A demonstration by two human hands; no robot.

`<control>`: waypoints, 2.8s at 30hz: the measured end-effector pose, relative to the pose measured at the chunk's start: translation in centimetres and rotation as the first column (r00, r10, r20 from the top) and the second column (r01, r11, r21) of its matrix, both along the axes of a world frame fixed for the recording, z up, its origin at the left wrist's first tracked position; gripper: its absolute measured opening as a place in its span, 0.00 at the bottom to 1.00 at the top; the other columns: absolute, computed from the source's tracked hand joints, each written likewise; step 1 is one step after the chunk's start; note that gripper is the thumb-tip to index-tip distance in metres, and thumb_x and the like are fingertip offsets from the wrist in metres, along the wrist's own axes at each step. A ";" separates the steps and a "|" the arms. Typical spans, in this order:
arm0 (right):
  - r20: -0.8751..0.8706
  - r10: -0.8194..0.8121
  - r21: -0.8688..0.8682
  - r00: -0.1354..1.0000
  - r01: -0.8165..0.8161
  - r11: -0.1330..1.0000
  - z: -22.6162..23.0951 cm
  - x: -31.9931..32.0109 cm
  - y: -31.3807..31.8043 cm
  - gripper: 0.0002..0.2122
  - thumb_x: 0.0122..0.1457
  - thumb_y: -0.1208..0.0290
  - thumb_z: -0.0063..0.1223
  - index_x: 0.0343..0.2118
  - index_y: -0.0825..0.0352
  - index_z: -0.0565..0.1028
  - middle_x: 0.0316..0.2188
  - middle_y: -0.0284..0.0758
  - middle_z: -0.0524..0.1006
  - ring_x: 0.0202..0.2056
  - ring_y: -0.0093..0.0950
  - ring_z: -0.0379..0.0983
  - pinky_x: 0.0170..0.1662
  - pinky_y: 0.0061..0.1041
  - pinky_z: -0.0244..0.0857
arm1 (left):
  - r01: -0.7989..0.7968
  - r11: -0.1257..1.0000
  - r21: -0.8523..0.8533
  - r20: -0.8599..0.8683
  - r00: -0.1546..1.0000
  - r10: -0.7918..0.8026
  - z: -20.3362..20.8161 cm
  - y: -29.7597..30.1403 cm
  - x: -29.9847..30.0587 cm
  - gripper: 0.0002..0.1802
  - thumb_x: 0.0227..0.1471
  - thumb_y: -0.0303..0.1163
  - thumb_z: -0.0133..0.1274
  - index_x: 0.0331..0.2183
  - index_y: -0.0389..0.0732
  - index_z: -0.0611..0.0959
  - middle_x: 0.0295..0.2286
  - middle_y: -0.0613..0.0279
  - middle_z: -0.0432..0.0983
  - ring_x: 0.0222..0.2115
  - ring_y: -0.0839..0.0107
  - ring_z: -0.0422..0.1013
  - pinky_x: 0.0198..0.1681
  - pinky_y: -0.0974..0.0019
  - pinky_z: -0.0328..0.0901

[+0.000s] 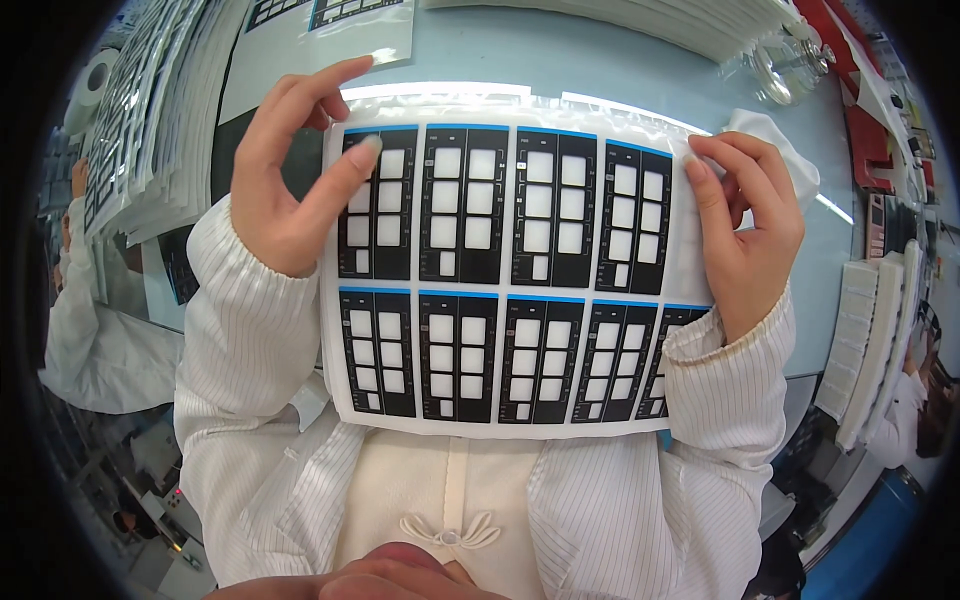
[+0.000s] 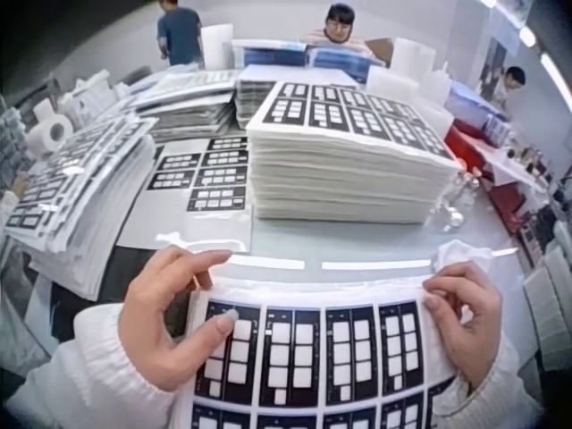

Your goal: Inspecting and handling sheets of small electronic or plastic components at a factory workstation.

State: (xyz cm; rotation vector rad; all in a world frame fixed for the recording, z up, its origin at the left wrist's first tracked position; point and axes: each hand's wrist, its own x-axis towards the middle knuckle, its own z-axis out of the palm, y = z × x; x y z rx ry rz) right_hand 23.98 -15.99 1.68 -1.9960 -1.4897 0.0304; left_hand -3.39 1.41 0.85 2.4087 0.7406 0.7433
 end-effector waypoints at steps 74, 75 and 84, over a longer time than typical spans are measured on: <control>-0.171 0.130 0.208 0.977 -0.093 0.974 -0.6 0.6 -1.0 0.05 0.54 0.78 0.52 0.33 0.71 0.75 0.31 0.30 0.70 0.23 0.14 0.62 0.22 0.11 0.53 | 0.474 0.608 -0.637 0.474 0.863 -0.175 2.4 3.4 -4.5 0.41 0.34 0.43 0.66 0.48 0.36 0.67 0.45 0.50 0.69 0.47 0.64 0.66 0.55 0.62 0.57; -0.180 0.140 0.216 0.974 -0.100 0.971 -0.6 0.7 -1.0 0.05 0.53 0.79 0.53 0.32 0.72 0.75 0.31 0.31 0.70 0.22 0.15 0.61 0.22 0.12 0.54 | 0.458 0.687 -0.564 0.472 0.862 -0.187 3.1 2.6 -5.5 0.42 0.34 0.44 0.66 0.48 0.36 0.66 0.45 0.51 0.68 0.48 0.64 0.65 0.55 0.62 0.56; -0.160 0.136 0.159 0.978 -0.111 0.981 -0.8 0.6 -1.2 0.05 0.54 0.78 0.52 0.33 0.71 0.76 0.32 0.31 0.71 0.23 0.14 0.62 0.23 0.11 0.54 | -0.308 0.948 -0.082 0.318 0.893 0.317 4.2 -3.3 -20.3 0.43 0.34 0.49 0.65 0.47 0.35 0.66 0.46 0.52 0.68 0.49 0.63 0.64 0.55 0.60 0.53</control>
